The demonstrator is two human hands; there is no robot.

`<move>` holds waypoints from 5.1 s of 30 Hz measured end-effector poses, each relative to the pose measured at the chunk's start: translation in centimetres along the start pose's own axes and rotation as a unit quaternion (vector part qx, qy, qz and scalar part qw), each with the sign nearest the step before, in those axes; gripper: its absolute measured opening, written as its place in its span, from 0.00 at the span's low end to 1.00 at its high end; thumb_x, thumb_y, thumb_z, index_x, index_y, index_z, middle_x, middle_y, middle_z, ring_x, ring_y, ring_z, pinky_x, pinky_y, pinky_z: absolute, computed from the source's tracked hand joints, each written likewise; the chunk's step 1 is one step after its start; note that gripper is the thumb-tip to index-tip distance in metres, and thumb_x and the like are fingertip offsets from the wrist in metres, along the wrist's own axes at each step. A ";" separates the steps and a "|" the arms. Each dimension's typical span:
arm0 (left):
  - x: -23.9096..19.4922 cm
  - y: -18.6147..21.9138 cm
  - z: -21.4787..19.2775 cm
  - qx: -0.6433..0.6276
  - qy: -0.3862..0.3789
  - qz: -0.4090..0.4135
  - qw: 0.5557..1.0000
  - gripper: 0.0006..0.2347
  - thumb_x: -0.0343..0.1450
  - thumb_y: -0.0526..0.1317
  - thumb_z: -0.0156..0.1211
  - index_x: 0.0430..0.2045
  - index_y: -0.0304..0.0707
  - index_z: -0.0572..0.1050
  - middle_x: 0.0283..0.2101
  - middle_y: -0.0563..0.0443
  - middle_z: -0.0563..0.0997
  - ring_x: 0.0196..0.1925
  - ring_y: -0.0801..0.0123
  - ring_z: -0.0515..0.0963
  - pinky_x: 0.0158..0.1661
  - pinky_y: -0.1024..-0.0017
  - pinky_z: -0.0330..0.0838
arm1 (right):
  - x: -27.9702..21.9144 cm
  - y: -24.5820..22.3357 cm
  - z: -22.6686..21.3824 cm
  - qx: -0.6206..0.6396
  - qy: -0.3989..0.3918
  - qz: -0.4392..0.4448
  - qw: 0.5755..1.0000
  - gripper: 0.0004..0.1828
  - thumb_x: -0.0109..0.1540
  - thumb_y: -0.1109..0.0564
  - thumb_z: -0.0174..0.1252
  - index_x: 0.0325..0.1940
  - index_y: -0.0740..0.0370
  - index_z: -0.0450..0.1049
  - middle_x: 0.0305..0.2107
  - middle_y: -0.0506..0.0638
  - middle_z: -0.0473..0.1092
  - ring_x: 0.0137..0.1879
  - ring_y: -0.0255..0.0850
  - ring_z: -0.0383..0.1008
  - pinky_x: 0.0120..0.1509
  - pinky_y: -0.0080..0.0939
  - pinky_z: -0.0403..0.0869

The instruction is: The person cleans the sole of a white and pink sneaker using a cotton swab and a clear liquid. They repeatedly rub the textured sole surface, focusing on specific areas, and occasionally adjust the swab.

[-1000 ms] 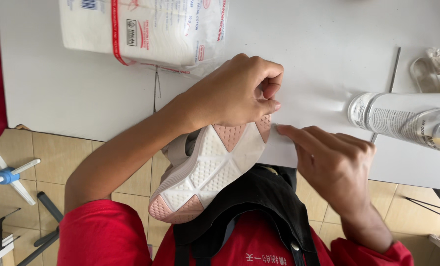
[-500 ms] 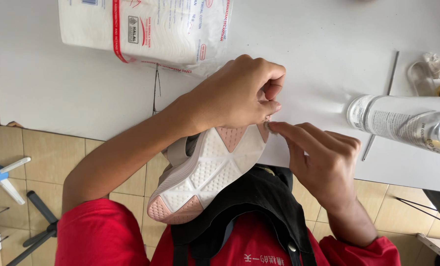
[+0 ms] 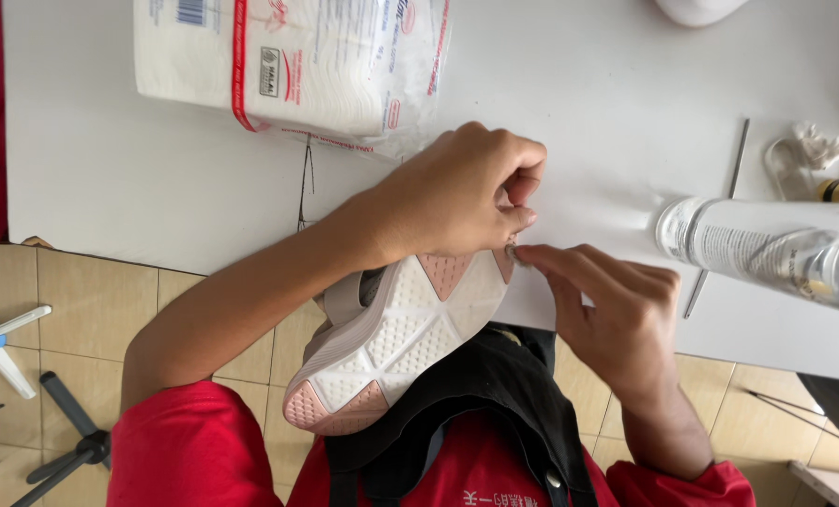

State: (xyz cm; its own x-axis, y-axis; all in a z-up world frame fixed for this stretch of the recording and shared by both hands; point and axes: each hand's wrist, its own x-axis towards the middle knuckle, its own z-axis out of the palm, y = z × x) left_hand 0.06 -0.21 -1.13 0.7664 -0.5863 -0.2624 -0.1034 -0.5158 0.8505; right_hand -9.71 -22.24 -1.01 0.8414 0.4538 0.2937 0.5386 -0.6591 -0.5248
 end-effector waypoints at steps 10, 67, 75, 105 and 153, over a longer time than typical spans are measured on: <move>-0.3 0.7 -0.3 -0.012 -0.012 -0.037 0.999 0.15 0.73 0.39 0.74 0.23 0.46 0.69 0.26 0.60 0.76 0.24 0.74 0.69 0.31 0.70 0.66 | 0.0 -0.4 -1.8 0.003 0.024 0.012 1.000 0.16 0.71 0.77 0.62 0.48 0.60 0.88 0.31 0.46 0.83 0.26 0.32 0.73 0.29 0.34 0.64; -0.5 0.6 0.0 0.006 0.002 -0.043 0.999 0.16 0.71 0.38 0.74 0.21 0.47 0.67 0.23 0.61 0.76 0.24 0.74 0.71 0.30 0.69 0.67 | 0.4 1.1 -2.1 -0.044 -0.002 -0.037 0.998 0.11 0.75 0.66 0.72 0.50 0.49 0.90 0.24 0.41 0.74 0.24 0.38 0.50 0.29 0.38 0.54; -0.3 0.0 0.3 0.007 0.005 -0.020 1.000 0.16 0.70 0.36 0.75 0.21 0.46 0.67 0.23 0.62 0.74 0.24 0.73 0.70 0.29 0.69 0.66 | 0.5 0.9 -0.6 0.040 -0.028 -0.015 0.999 0.14 0.72 0.70 0.69 0.49 0.50 0.87 0.26 0.38 0.77 0.23 0.34 0.54 0.29 0.36 0.55; -0.2 0.2 0.3 0.011 0.002 -0.023 1.000 0.17 0.70 0.36 0.76 0.20 0.47 0.67 0.21 0.61 0.76 0.23 0.72 0.71 0.30 0.68 0.67 | -0.2 0.7 -0.8 0.004 -0.009 -0.021 1.000 0.14 0.71 0.69 0.70 0.50 0.48 0.88 0.21 0.38 0.71 0.22 0.35 0.52 0.27 0.37 0.55; -6.4 -0.3 1.8 -0.584 0.255 0.129 0.760 0.13 0.73 0.38 0.66 0.43 0.46 0.64 0.49 0.37 0.88 0.51 0.62 0.88 0.52 0.66 0.79 | -0.8 -2.8 0.3 0.273 0.142 0.100 0.946 0.08 0.72 0.67 0.58 0.50 0.63 0.83 0.14 0.51 0.68 0.12 0.32 0.54 0.19 0.35 0.57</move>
State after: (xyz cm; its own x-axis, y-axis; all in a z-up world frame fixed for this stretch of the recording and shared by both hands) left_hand -5.90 2.57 -0.53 0.9928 -0.1027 -0.0611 0.1138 0.6553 0.7468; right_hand -11.89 -20.55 0.06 0.9436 0.1223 0.3076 0.3299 -0.2710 -0.9043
